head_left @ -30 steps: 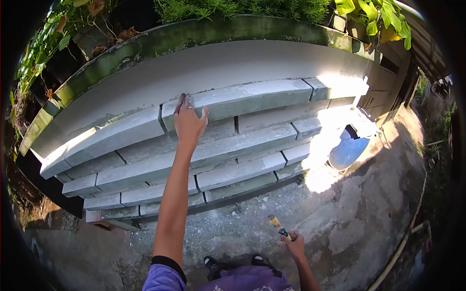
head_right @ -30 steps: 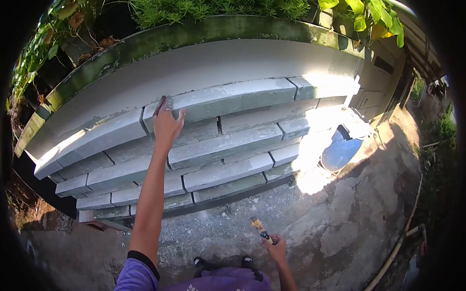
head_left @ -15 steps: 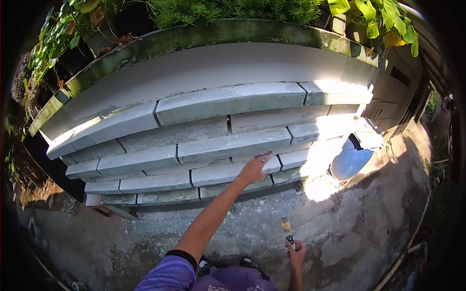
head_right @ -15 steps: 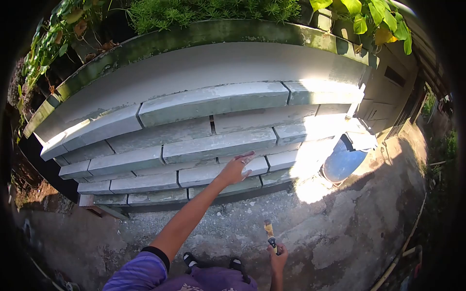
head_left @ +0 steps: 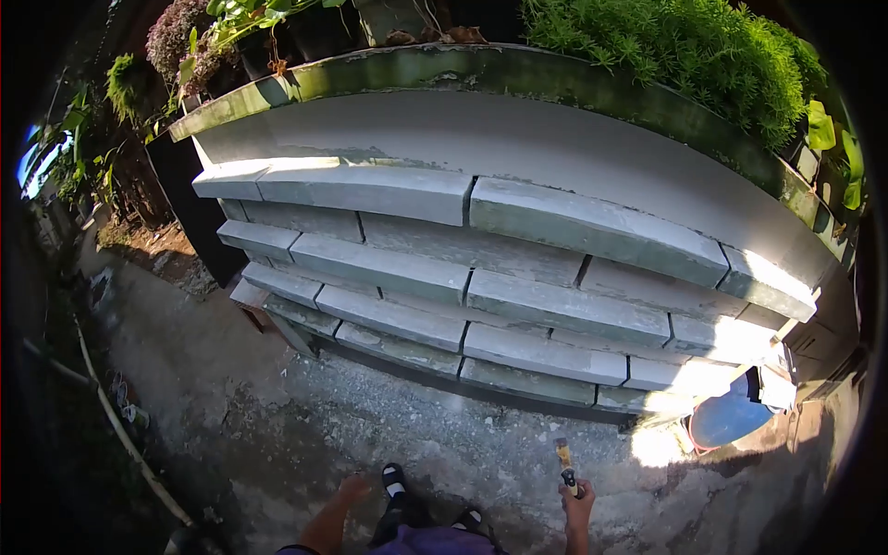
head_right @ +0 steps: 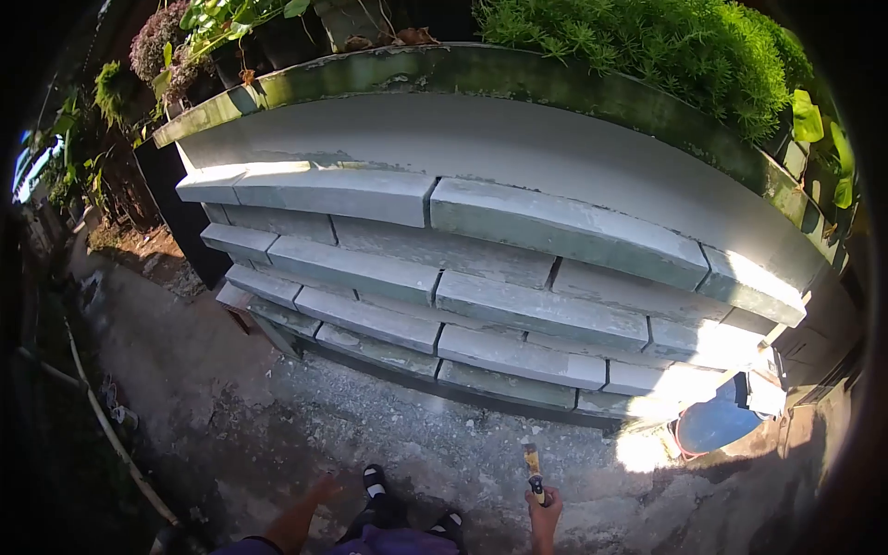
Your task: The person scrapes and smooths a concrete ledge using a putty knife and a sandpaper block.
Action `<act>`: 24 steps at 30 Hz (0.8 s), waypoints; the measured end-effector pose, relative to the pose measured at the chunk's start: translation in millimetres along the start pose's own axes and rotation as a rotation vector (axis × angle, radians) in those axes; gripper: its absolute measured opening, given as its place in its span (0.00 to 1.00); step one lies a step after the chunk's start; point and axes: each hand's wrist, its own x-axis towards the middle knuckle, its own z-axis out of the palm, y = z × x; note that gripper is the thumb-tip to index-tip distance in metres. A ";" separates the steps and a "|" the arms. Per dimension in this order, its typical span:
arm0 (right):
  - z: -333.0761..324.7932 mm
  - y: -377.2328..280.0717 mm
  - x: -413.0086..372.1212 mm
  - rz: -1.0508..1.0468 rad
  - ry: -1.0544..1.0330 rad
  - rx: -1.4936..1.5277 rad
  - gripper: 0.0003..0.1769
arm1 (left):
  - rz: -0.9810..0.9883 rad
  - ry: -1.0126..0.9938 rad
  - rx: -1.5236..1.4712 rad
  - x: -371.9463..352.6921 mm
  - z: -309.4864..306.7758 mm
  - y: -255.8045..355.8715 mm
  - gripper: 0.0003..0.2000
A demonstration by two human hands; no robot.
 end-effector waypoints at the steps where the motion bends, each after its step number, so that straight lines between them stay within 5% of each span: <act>1: 16.8 -8.6 10.6 -0.045 -0.051 -0.065 0.16 | -0.010 0.214 -0.215 -23.5 6.5 -8.2 0.25; 3: 58.6 -34.7 24.6 -0.179 -0.174 -0.113 0.17 | 0.039 0.657 -0.619 -75.4 15.1 -21.2 0.24; 6: 125.4 -70.9 25.8 -0.248 -0.296 -0.119 0.17 | -0.438 0.455 -1.928 -114.1 41.5 -19.5 0.23; 9: 190.0 -71.3 20.2 -0.278 -0.317 -0.073 0.17 | -0.611 0.576 -2.434 -143.2 79.9 -28.2 0.22; 15: 317.3 -36.9 -24.8 -0.083 -0.411 0.024 0.10 | -0.921 0.709 -2.349 -156.7 56.1 -74.1 0.22; 19: 406.9 -20.9 -58.6 0.181 -0.533 0.083 0.15 | -0.831 0.765 -2.203 -151.7 -7.9 -127.7 0.22; 24: 505.5 -4.0 -80.6 0.130 -0.673 -0.068 0.15 | -0.623 0.833 -2.037 -148.0 -80.4 -187.8 0.22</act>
